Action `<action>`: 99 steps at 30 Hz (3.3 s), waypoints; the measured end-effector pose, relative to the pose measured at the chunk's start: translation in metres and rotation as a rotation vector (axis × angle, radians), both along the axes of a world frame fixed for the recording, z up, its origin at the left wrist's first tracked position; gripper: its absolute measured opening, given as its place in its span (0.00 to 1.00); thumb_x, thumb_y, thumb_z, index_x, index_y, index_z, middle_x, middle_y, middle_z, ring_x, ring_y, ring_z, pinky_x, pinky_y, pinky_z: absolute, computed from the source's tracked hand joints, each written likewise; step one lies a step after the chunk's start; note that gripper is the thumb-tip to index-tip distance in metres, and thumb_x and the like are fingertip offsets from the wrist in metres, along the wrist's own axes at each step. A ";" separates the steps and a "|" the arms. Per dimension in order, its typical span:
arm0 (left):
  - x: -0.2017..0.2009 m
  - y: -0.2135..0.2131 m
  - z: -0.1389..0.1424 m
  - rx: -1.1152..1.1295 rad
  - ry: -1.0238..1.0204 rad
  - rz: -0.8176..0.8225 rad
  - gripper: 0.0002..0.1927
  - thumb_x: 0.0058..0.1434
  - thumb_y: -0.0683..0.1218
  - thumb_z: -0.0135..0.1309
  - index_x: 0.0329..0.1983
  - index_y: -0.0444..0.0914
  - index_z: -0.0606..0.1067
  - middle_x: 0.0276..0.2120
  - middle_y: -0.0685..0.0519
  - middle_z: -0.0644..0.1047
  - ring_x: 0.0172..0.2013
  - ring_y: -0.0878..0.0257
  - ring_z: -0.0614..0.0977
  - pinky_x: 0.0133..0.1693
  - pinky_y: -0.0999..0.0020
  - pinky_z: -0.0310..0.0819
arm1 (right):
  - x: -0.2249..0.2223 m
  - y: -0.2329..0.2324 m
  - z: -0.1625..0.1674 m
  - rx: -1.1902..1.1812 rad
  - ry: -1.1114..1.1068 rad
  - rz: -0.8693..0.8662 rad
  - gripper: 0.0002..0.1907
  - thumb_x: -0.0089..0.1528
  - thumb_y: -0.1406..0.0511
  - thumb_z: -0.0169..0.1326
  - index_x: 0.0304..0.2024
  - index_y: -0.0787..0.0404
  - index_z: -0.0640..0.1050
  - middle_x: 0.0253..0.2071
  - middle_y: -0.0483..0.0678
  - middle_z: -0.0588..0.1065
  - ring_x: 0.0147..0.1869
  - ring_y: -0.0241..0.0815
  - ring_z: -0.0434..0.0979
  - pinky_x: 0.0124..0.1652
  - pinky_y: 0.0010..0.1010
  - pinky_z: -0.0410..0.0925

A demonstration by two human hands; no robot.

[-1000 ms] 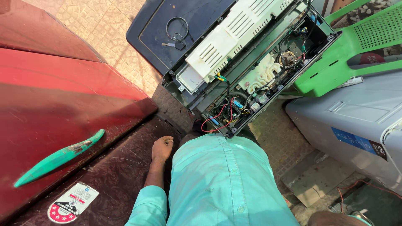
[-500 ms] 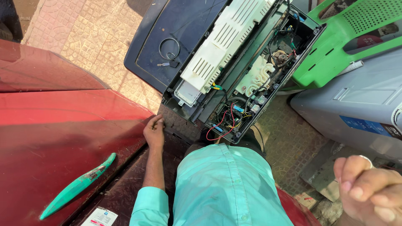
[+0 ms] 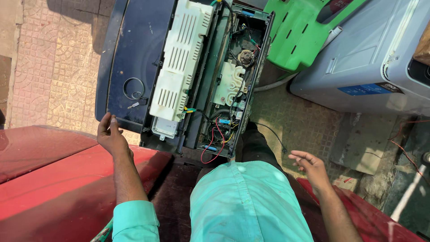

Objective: The person works on an open washing machine control panel, routing and connecting red and grey wires inside the housing. They then lift and reposition the panel, align it against the machine body, and press along its edge to seat it in place.

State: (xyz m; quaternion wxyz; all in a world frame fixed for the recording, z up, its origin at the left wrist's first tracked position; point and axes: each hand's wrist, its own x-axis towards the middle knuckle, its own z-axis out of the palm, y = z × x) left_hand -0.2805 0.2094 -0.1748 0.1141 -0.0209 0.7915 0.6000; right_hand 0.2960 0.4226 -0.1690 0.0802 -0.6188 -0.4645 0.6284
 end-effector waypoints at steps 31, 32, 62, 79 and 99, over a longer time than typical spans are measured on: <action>0.488 0.224 -0.064 -0.155 -0.700 -0.252 0.38 0.53 0.41 0.65 0.64 0.32 0.59 0.53 0.40 0.78 0.50 0.52 0.80 0.53 0.62 0.75 | 0.320 0.229 -0.045 0.080 -0.386 0.397 0.20 0.66 0.62 0.57 0.60 0.57 0.81 0.44 0.49 0.83 0.41 0.43 0.78 0.42 0.37 0.71; 0.491 0.220 -0.062 -0.251 -0.661 -0.275 0.37 0.54 0.42 0.65 0.63 0.33 0.60 0.52 0.39 0.79 0.50 0.51 0.80 0.52 0.61 0.74 | 0.328 0.218 -0.043 0.027 -0.439 0.399 0.20 0.67 0.62 0.56 0.62 0.56 0.81 0.44 0.51 0.84 0.36 0.50 0.75 0.38 0.43 0.71; 0.452 0.064 0.068 1.033 -1.123 -0.065 0.13 0.62 0.46 0.54 0.46 0.35 0.70 0.43 0.48 0.78 0.57 0.50 0.80 0.62 0.51 0.74 | 0.054 0.057 -0.022 0.317 -0.418 1.278 0.19 0.60 0.52 0.58 0.50 0.51 0.83 0.54 0.51 0.80 0.60 0.51 0.78 0.60 0.41 0.70; 0.382 0.048 0.005 0.427 -1.110 -0.761 0.24 0.66 0.44 0.52 0.63 0.37 0.63 0.38 0.49 0.79 0.36 0.59 0.85 0.42 0.59 0.83 | 0.146 0.030 0.013 0.889 0.030 0.053 0.15 0.81 0.61 0.43 0.50 0.70 0.72 0.51 0.57 0.77 0.53 0.42 0.79 0.51 0.27 0.71; 0.243 0.069 0.058 0.005 -0.193 -1.548 0.23 0.61 0.64 0.55 0.40 0.42 0.81 0.32 0.53 0.83 0.39 0.55 0.85 0.44 0.55 0.77 | 0.016 0.019 0.036 0.874 -0.088 0.199 0.12 0.78 0.62 0.46 0.50 0.66 0.74 0.45 0.51 0.78 0.52 0.39 0.78 0.50 0.26 0.68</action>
